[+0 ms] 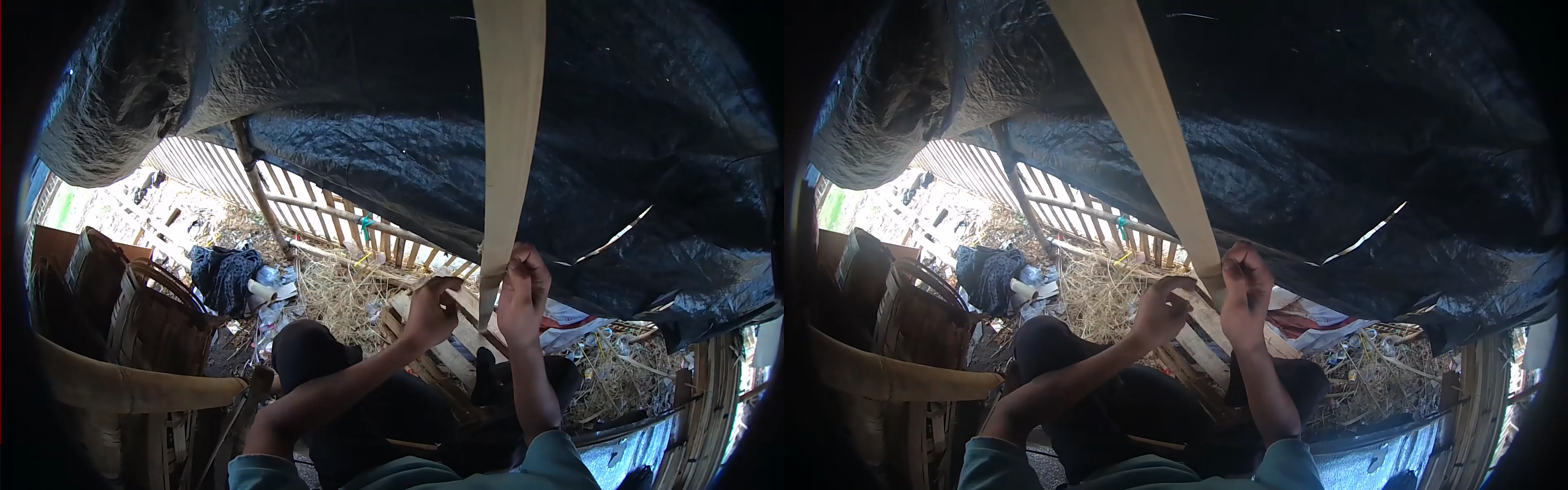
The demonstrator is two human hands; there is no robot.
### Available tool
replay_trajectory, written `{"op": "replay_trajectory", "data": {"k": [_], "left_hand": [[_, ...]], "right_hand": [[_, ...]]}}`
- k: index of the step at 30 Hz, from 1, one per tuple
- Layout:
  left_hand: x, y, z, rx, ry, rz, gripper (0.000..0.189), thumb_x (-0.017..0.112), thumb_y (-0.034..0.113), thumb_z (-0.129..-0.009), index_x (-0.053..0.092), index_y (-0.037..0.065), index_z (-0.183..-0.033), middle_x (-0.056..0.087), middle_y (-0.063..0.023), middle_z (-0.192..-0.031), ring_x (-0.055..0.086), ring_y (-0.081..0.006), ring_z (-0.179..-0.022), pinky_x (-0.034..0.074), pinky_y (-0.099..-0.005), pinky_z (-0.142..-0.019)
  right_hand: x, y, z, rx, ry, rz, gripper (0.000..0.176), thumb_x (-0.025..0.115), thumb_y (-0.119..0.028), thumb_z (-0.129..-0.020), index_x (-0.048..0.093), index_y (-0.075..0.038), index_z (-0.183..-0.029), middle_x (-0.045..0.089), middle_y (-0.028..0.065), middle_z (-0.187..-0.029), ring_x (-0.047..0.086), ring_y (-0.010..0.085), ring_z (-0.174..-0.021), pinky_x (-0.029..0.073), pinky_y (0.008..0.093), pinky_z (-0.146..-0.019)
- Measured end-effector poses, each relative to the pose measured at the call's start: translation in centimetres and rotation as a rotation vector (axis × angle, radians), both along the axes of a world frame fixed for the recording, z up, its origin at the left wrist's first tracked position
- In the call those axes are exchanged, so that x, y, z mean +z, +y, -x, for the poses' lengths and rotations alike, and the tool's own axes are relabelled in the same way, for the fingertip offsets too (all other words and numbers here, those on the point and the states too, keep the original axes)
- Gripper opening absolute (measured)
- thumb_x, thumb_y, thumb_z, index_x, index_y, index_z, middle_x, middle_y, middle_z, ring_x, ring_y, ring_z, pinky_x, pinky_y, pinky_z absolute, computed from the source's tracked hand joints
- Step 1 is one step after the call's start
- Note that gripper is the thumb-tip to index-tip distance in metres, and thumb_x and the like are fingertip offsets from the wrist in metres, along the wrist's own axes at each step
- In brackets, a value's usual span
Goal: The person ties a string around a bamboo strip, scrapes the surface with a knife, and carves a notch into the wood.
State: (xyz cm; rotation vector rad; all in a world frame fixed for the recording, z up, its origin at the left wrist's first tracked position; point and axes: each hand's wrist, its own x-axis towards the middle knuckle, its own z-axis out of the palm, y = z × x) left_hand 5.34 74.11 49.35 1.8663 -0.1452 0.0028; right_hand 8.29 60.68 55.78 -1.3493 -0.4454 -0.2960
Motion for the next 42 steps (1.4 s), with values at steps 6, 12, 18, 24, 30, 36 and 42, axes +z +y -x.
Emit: {"op": "replay_trajectory", "data": {"k": [6,12,18,24,30,36,42], "left_hand": [[1.3,-0.1,0.4,0.013,-0.358,-0.380,0.059,0.065,0.002,-0.079,0.041,-0.002,-0.133,0.043,-0.0248,-0.130,0.062,-0.0293,-0.101,0.049,-0.0367,-0.093],[5.4,1.0,1.2,-0.041,-0.392,0.565,0.024,0.062,-0.005,-0.085,0.058,-0.005,-0.108,0.062,-0.0126,-0.104,0.061,-0.0167,-0.098,0.052,-0.0308,-0.085],[4.8,1.3,0.8,0.140,-0.400,0.441,0.011,0.064,-0.004,-0.084,0.058,-0.004,-0.093,0.065,-0.0116,-0.092,0.065,-0.0117,-0.086,0.053,-0.0216,-0.072],[4.9,0.9,0.7,0.123,-0.470,0.438,0.017,0.063,-0.006,-0.084,0.058,-0.006,-0.100,0.066,-0.0108,-0.091,0.065,-0.0126,-0.084,0.053,-0.0226,-0.073],[5.3,0.1,0.6,0.096,-0.499,0.295,0.021,0.063,-0.006,-0.084,0.059,-0.005,-0.104,0.066,-0.0099,-0.092,0.066,-0.0139,-0.085,0.053,-0.0241,-0.074],[5.3,0.4,1.1,0.072,-0.469,0.098,0.015,0.064,-0.003,-0.084,0.062,-0.004,-0.098,0.069,-0.0097,-0.086,0.068,-0.0138,-0.084,0.052,-0.0239,-0.073],[4.5,0.3,0.6,0.105,-0.468,0.125,0.013,0.065,-0.001,-0.083,0.060,-0.005,-0.094,0.068,-0.0112,-0.086,0.068,-0.0150,-0.082,0.054,-0.0249,-0.073]], "right_hand": [[1.2,-0.8,0.6,0.039,0.033,0.031,0.010,0.049,-0.002,-0.090,0.049,-0.002,-0.080,0.044,-0.0024,-0.075,0.038,0.0043,-0.071,0.031,0.0204,-0.063],[1.3,-1.1,0.7,0.083,-0.033,0.218,0.009,0.050,0.001,-0.090,0.050,0.000,-0.081,0.048,0.0001,-0.071,0.042,0.0047,-0.068,0.036,0.0219,-0.063],[2.1,-2.3,0.4,0.135,-0.118,0.325,0.006,0.057,-0.001,-0.088,0.053,0.000,-0.084,0.055,0.0032,-0.072,0.049,0.0069,-0.069,0.041,0.0243,-0.064],[2.3,-2.9,0.2,0.196,-0.148,0.360,0.004,0.059,0.000,-0.088,0.055,0.001,-0.087,0.056,0.0029,-0.076,0.049,0.0060,-0.073,0.041,0.0233,-0.067],[2.2,-3.3,0.2,0.205,-0.139,0.368,0.002,0.059,0.001,-0.087,0.058,0.001,-0.088,0.059,0.0040,-0.075,0.054,0.0079,-0.073,0.044,0.0250,-0.067],[3.7,-4.6,0.4,0.109,-0.226,0.563,0.004,0.062,-0.002,-0.084,0.059,0.002,-0.084,0.058,0.0084,-0.069,0.056,0.0131,-0.063,0.043,0.0274,-0.059],[3.5,-3.8,0.7,-0.004,-0.216,0.591,0.006,0.060,0.002,-0.082,0.057,0.001,-0.077,0.049,0.0046,-0.059,0.044,0.0075,-0.053,0.034,0.0249,-0.048]]}}
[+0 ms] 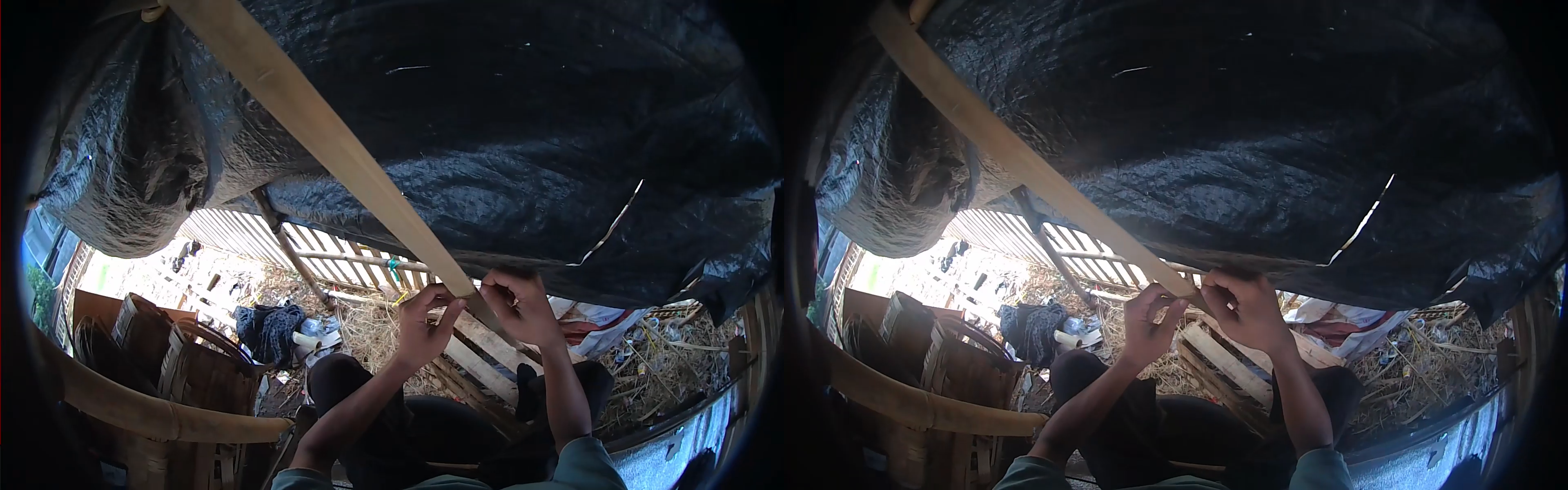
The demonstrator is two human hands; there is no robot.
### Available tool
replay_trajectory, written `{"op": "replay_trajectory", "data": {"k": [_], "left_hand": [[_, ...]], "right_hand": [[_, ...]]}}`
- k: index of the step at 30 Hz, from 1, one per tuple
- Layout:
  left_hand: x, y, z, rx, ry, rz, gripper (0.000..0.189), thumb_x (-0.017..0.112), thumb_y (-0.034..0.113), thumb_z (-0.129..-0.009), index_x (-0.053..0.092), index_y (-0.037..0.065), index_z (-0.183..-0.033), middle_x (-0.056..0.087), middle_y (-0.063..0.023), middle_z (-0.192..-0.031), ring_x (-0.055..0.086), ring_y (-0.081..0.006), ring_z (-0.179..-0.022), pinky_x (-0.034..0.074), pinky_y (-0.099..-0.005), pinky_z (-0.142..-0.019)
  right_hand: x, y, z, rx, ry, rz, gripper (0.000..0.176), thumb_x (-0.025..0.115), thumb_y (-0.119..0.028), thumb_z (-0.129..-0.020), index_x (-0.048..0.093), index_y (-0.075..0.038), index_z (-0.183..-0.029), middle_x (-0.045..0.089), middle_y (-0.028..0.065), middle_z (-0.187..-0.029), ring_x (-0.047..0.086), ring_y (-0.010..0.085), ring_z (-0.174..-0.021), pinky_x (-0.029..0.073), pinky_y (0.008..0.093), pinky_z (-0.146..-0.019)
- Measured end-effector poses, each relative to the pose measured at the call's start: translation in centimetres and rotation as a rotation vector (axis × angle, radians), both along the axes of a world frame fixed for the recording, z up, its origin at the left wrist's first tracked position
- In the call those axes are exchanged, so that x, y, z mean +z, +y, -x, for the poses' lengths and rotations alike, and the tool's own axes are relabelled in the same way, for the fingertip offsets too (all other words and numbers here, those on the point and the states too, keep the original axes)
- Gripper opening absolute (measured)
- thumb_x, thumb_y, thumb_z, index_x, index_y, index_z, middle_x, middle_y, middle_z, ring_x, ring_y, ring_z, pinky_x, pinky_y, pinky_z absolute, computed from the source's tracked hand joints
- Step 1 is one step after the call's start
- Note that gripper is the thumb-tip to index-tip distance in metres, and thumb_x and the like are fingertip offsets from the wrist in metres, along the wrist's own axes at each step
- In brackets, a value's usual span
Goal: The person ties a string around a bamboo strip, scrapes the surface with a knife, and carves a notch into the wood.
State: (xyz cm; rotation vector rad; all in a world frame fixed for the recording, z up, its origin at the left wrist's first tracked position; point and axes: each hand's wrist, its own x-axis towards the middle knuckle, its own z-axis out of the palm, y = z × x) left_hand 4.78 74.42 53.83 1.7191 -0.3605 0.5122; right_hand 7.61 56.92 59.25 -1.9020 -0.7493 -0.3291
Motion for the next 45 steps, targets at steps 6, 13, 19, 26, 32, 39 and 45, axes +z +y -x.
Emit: {"op": "replay_trajectory", "data": {"k": [6,13,19,26,32,39,45], "left_hand": [[-0.5,-0.3,-0.7,-0.012,-0.003,0.078,0.013,0.064,-0.002,-0.083,0.061,-0.006,-0.095,0.068,-0.0136,-0.087,0.068,-0.0173,-0.082,0.058,-0.0277,-0.074],[0.6,-0.8,0.1,-0.043,0.010,0.062,0.011,0.060,-0.003,-0.086,0.062,-0.006,-0.096,0.066,-0.0089,-0.087,0.064,-0.0098,-0.082,0.056,-0.0240,-0.074],[0.5,-0.7,-0.2,0.059,-0.070,-0.005,0.010,0.060,-0.002,-0.085,0.062,-0.004,-0.094,0.068,-0.0121,-0.085,0.069,-0.0176,-0.077,0.054,-0.0246,-0.065],[0.3,-0.2,-0.6,0.037,-0.033,0.015,0.012,0.060,-0.002,-0.085,0.062,-0.005,-0.097,0.068,-0.0110,-0.082,0.068,-0.0141,-0.074,0.052,-0.0233,-0.063],[-0.4,-0.3,-0.4,-0.005,0.032,0.059,0.014,0.058,-0.006,-0.084,0.061,-0.005,-0.098,0.068,-0.0140,-0.088,0.069,-0.0193,-0.082,0.057,-0.0264,-0.068],[0.7,-1.6,0.0,-0.182,0.033,0.107,0.029,0.062,-0.011,-0.079,0.058,-0.005,-0.107,0.061,-0.0102,-0.101,0.060,-0.0142,-0.097,0.056,-0.0293,-0.084],[-0.7,-1.1,-2.3,-0.107,0.000,-0.118,0.030,0.063,-0.012,-0.076,0.061,-0.004,-0.105,0.065,-0.0094,-0.098,0.062,-0.0137,-0.092,0.056,-0.0281,-0.080]], "right_hand": [[-2.3,2.3,-0.1,-0.108,0.010,-0.148,0.015,0.049,0.000,-0.086,0.048,0.000,-0.071,0.040,0.0028,-0.056,0.035,0.0050,-0.052,0.028,0.0247,-0.047],[-0.8,2.0,0.9,0.065,0.103,-0.269,0.018,0.044,0.000,-0.088,0.042,-0.001,-0.070,0.036,-0.0022,-0.060,0.033,0.0038,-0.058,0.027,0.0233,-0.051],[-3.2,1.4,-1.2,0.065,0.305,-0.306,0.018,0.049,-0.004,-0.091,0.046,-0.001,-0.073,0.037,-0.0024,-0.062,0.034,0.0044,-0.060,0.029,0.0241,-0.052],[-2.9,1.6,-1.3,0.044,0.258,-0.209,0.017,0.051,-0.006,-0.091,0.048,0.000,-0.075,0.039,-0.0020,-0.062,0.034,0.0043,-0.060,0.029,0.0244,-0.052],[-1.8,0.8,-0.4,0.102,0.119,-0.110,0.015,0.051,-0.003,-0.091,0.048,0.000,-0.077,0.041,0.0008,-0.066,0.038,0.0064,-0.063,0.033,0.0245,-0.056],[-3.1,1.4,0.5,0.103,0.116,-0.268,0.009,0.053,-0.003,-0.090,0.054,0.002,-0.083,0.048,0.0059,-0.065,0.044,0.0102,-0.061,0.037,0.0279,-0.055],[-2.4,0.2,0.8,0.089,0.001,-0.242,0.008,0.056,-0.005,-0.087,0.053,0.001,-0.082,0.051,0.0105,-0.065,0.051,0.0200,-0.055,0.040,0.0330,-0.052]]}}
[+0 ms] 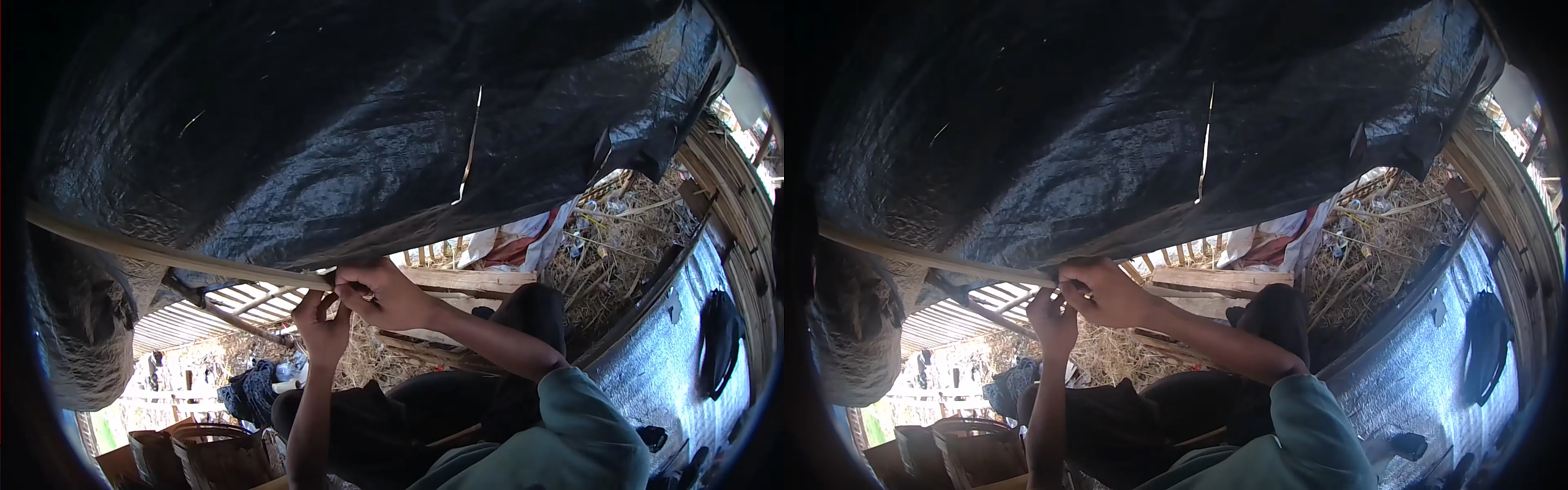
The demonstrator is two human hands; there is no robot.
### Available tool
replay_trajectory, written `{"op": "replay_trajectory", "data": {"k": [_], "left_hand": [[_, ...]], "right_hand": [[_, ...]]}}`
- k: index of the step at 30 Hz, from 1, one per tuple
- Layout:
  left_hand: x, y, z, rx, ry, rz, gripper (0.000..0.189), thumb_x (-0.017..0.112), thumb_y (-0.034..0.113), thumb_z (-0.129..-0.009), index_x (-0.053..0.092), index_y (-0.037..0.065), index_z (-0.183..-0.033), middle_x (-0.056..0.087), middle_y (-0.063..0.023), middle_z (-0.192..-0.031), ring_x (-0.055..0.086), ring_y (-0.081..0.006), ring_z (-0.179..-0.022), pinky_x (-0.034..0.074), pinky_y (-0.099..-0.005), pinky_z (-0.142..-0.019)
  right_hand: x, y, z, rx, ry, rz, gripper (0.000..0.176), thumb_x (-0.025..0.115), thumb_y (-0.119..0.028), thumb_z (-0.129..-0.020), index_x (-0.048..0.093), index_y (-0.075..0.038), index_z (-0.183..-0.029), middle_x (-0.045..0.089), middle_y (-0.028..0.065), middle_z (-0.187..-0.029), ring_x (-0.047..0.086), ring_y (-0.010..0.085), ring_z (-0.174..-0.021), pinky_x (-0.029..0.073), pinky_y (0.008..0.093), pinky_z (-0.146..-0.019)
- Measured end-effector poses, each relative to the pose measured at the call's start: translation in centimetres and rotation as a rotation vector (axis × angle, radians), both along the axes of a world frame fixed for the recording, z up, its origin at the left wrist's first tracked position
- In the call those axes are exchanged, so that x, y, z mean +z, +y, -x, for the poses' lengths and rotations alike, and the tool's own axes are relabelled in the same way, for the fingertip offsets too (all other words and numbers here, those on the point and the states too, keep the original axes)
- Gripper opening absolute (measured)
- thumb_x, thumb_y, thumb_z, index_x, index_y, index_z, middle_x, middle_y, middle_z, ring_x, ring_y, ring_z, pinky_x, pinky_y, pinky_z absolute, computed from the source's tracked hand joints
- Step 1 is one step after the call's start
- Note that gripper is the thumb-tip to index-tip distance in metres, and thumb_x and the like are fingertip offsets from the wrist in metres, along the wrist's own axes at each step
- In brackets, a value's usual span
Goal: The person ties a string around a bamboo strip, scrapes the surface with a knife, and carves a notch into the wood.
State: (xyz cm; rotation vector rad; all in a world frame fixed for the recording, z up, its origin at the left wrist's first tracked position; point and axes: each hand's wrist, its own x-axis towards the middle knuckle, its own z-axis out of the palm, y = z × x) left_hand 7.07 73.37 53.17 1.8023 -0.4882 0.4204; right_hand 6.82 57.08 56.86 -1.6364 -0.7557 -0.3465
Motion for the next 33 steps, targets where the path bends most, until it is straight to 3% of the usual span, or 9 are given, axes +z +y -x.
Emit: {"op": "replay_trajectory", "data": {"k": [5,6,11,15,18,21,28,32,33], "left_hand": [[2.5,-1.0,-2.0,-0.100,-0.010,-0.086,0.025,0.056,-0.012,-0.081,0.059,-0.004,-0.105,0.062,-0.0089,-0.100,0.061,-0.0154,-0.095,0.053,-0.0316,-0.083],[3.3,-1.3,-2.4,-0.076,-0.031,-0.060,0.026,0.060,-0.010,-0.082,0.062,-0.003,-0.106,0.066,-0.0102,-0.097,0.061,-0.0116,-0.091,0.054,-0.0259,-0.078],[5.7,-0.1,-4.1,-0.022,-0.109,0.128,0.030,0.057,0.005,-0.092,0.054,-0.007,-0.120,0.064,-0.0139,-0.109,0.061,-0.0157,-0.100,0.047,-0.0263,-0.087],[6.2,2.0,-4.0,0.048,-0.102,0.161,0.030,0.052,0.007,-0.095,0.053,-0.007,-0.121,0.063,-0.0157,-0.112,0.059,-0.0176,-0.104,0.046,-0.0282,-0.090],[5.8,2.3,-4.2,0.015,-0.068,0.325,0.028,0.052,0.006,-0.094,0.054,-0.007,-0.119,0.063,-0.0162,-0.113,0.059,-0.0159,-0.104,0.047,-0.0277,-0.090],[5.0,2.3,-4.3,-0.052,-0.142,0.299,0.027,0.053,0.004,-0.093,0.055,-0.008,-0.118,0.063,-0.0161,-0.114,0.060,-0.0162,-0.101,0.048,-0.0273,-0.088],[4.7,2.6,-3.5,-0.052,-0.099,0.285,0.031,0.059,0.002,-0.090,0.055,-0.009,-0.118,0.064,-0.0144,-0.108,0.064,-0.0158,-0.095,0.052,-0.0229,-0.077],[5.2,2.9,-3.0,-0.040,-0.104,0.319,0.027,0.059,-0.003,-0.088,0.054,-0.009,-0.114,0.060,-0.0158,-0.111,0.060,-0.0226,-0.105,0.051,-0.0359,-0.092],[5.3,2.8,-2.8,0.004,-0.107,0.365,0.027,0.060,-0.004,-0.086,0.054,-0.007,-0.112,0.061,-0.0150,-0.110,0.060,-0.0216,-0.103,0.052,-0.0343,-0.089]], "right_hand": [[-0.5,-1.2,-1.4,-0.092,-0.196,-0.080,0.010,0.060,-0.003,-0.086,0.051,0.000,-0.083,0.049,0.0099,-0.075,0.049,0.0174,-0.061,0.038,0.0307,-0.054],[-0.3,-2.1,-1.4,-0.100,-0.138,-0.022,0.013,0.062,-0.006,-0.085,0.050,-0.001,-0.089,0.049,0.0102,-0.082,0.051,0.0194,-0.071,0.040,0.0328,-0.060],[-3.0,-5.0,-2.7,-0.316,-0.111,0.344,0.054,0.077,-0.027,-0.076,0.044,-0.001,-0.110,0.050,0.0146,-0.097,0.055,0.0294,-0.091,0.047,0.0396,-0.077],[-4.4,-4.0,-2.9,-0.227,-0.024,0.459,0.066,0.068,-0.032,-0.081,0.037,-0.003,-0.131,0.047,0.0225,-0.121,0.051,0.0392,-0.109,0.044,0.0468,-0.091],[-5.9,-2.9,-3.1,-0.179,-0.052,0.623,0.071,0.066,-0.031,-0.083,0.030,-0.003,-0.138,0.042,0.0249,-0.128,0.050,0.0422,-0.112,0.046,0.0475,-0.090],[-6.9,-1.7,-2.9,-0.247,-0.102,0.660,0.069,0.066,-0.025,-0.083,0.030,-0.003,-0.137,0.048,0.0256,-0.122,0.056,0.0424,-0.102,0.050,0.0445,-0.083],[-6.5,-0.7,-3.3,-0.273,-0.036,0.529,0.040,0.062,-0.011,-0.084,0.044,-0.004,-0.120,0.053,0.0216,-0.108,0.059,0.0413,-0.092,0.050,0.0452,-0.074],[-8.2,-0.1,-3.8,-0.287,0.016,0.464,0.036,0.061,-0.008,-0.085,0.046,-0.004,-0.117,0.060,0.0201,-0.102,0.061,0.0405,-0.090,0.051,0.0436,-0.073],[-8.4,0.1,-3.8,-0.295,0.017,0.461,0.036,0.061,-0.009,-0.085,0.046,-0.004,-0.117,0.061,0.0200,-0.100,0.061,0.0403,-0.090,0.051,0.0434,-0.073]]}}
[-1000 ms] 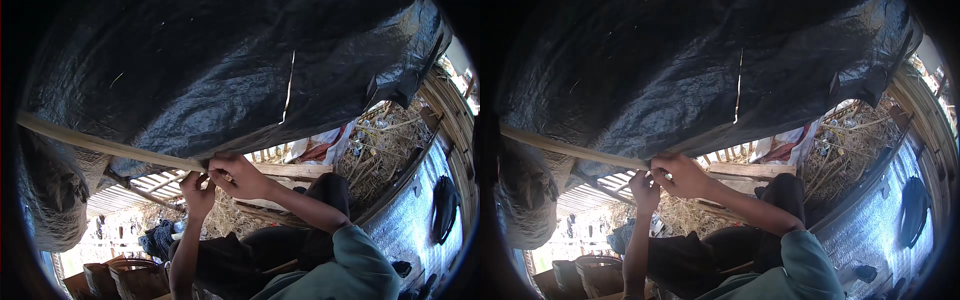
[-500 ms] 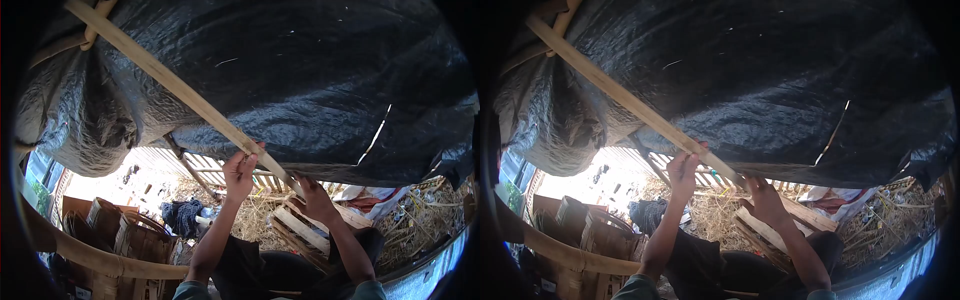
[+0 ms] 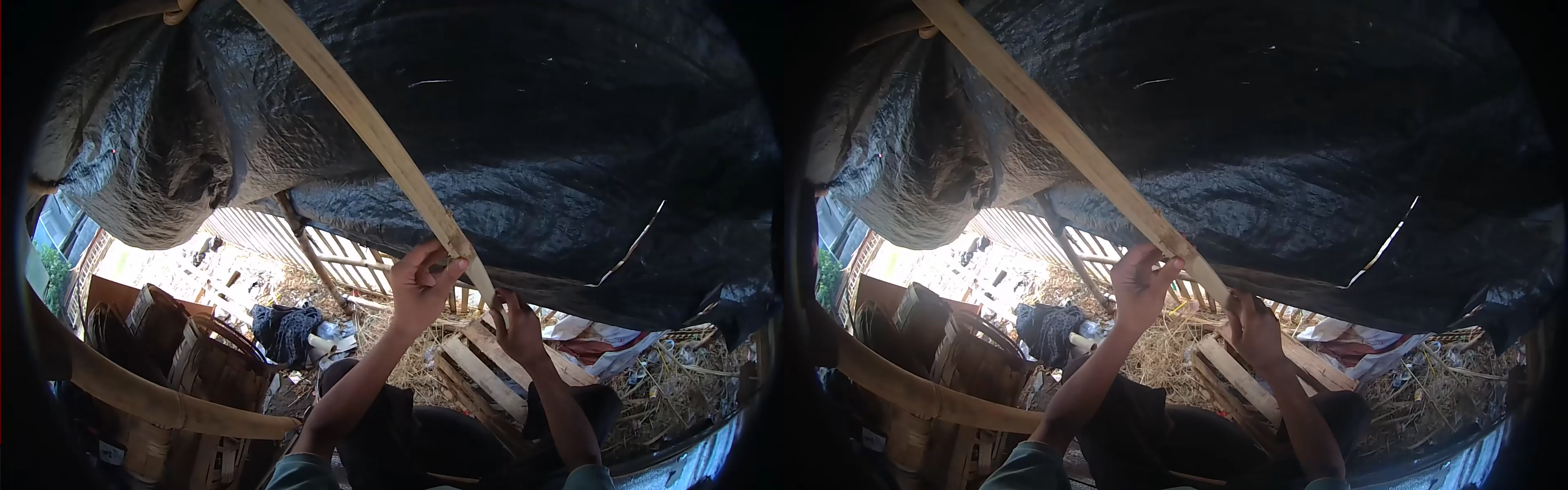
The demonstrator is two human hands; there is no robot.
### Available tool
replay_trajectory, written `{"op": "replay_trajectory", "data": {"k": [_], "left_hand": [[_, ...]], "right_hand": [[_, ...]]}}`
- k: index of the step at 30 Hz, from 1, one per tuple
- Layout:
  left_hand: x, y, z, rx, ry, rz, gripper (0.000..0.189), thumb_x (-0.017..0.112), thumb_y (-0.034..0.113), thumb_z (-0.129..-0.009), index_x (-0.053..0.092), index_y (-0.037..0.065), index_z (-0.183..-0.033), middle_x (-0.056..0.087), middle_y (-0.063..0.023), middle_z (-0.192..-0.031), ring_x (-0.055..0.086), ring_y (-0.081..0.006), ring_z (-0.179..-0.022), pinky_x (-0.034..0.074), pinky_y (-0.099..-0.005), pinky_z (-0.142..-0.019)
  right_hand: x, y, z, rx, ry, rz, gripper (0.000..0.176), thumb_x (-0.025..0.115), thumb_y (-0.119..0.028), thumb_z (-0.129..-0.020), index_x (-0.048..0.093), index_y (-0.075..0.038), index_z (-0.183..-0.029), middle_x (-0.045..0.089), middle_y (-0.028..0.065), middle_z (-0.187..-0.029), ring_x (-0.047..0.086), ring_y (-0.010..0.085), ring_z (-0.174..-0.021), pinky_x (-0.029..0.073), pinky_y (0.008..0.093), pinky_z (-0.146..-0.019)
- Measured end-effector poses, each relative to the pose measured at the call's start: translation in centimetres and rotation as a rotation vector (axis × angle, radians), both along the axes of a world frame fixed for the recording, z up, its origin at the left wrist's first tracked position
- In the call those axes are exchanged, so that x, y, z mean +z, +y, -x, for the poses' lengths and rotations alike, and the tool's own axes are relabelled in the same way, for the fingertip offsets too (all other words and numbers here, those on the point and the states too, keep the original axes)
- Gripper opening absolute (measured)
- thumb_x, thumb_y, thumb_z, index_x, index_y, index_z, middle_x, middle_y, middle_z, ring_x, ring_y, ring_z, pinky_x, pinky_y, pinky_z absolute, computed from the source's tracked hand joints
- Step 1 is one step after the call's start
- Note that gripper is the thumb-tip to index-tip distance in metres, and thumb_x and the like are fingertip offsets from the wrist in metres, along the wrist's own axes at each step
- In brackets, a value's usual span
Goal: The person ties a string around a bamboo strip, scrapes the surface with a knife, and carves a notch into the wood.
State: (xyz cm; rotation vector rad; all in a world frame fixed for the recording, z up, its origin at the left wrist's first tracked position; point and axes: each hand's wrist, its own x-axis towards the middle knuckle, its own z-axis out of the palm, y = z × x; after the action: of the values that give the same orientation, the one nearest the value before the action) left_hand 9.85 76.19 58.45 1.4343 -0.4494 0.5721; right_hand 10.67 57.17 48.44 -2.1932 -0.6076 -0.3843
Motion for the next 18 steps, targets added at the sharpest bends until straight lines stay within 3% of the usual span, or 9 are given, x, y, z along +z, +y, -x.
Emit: {"op": "replay_trajectory", "data": {"k": [3,6,13,16,18], "left_hand": [[-0.3,-0.1,0.2,0.082,-0.029,0.079,0.027,0.064,-0.007,-0.082,0.052,-0.002,-0.106,0.062,-0.0111,-0.102,0.062,-0.0171,-0.097,0.057,-0.0272,-0.079],[-0.4,0.5,0.5,0.189,-0.051,-0.009,0.028,0.065,-0.006,-0.082,0.052,-0.003,-0.107,0.061,-0.0125,-0.104,0.062,-0.0182,-0.096,0.057,-0.0295,-0.080],[2.5,2.7,0.7,0.129,-0.319,0.117,0.041,0.061,-0.004,-0.085,0.048,-0.008,-0.123,0.064,-0.0169,-0.099,0.065,-0.0198,-0.090,0.059,-0.0306,-0.075],[3.9,3.5,0.8,0.283,-0.177,0.263,0.036,0.060,-0.004,-0.086,0.050,-0.008,-0.121,0.064,-0.0160,-0.098,0.066,-0.0195,-0.087,0.060,-0.0311,-0.072],[4.9,3.8,0.9,0.330,-0.189,0.181,0.025,0.058,0.001,-0.089,0.057,-0.007,-0.113,0.065,-0.0144,-0.096,0.066,-0.0183,-0.083,0.060,-0.0303,-0.068]], "right_hand": [[-0.6,0.5,-0.3,-0.026,-0.010,-0.015,0.035,0.062,-0.010,-0.085,0.047,-0.003,-0.116,0.064,0.0195,-0.098,0.063,0.0397,-0.089,0.052,0.0433,-0.071],[-0.8,1.1,-0.4,-0.016,-0.034,-0.003,0.035,0.062,-0.010,-0.086,0.048,-0.004,-0.117,0.064,0.0197,-0.098,0.063,0.0395,-0.088,0.052,0.0430,-0.072],[-0.6,2.0,-0.3,0.008,-0.023,0.021,0.036,0.063,-0.010,-0.085,0.049,-0.004,-0.118,0.064,0.0192,-0.099,0.063,0.0388,-0.089,0.051,0.0423,-0.074],[-1.1,2.3,-0.4,0.027,-0.059,0.015,0.036,0.063,-0.011,-0.085,0.049,-0.005,-0.118,0.064,0.0190,-0.100,0.063,0.0385,-0.089,0.051,0.0425,-0.074],[-1.1,2.4,-0.4,0.021,-0.037,0.009,0.036,0.062,-0.013,-0.086,0.049,-0.005,-0.119,0.064,0.0190,-0.102,0.063,0.0381,-0.091,0.051,0.0426,-0.075]]}}
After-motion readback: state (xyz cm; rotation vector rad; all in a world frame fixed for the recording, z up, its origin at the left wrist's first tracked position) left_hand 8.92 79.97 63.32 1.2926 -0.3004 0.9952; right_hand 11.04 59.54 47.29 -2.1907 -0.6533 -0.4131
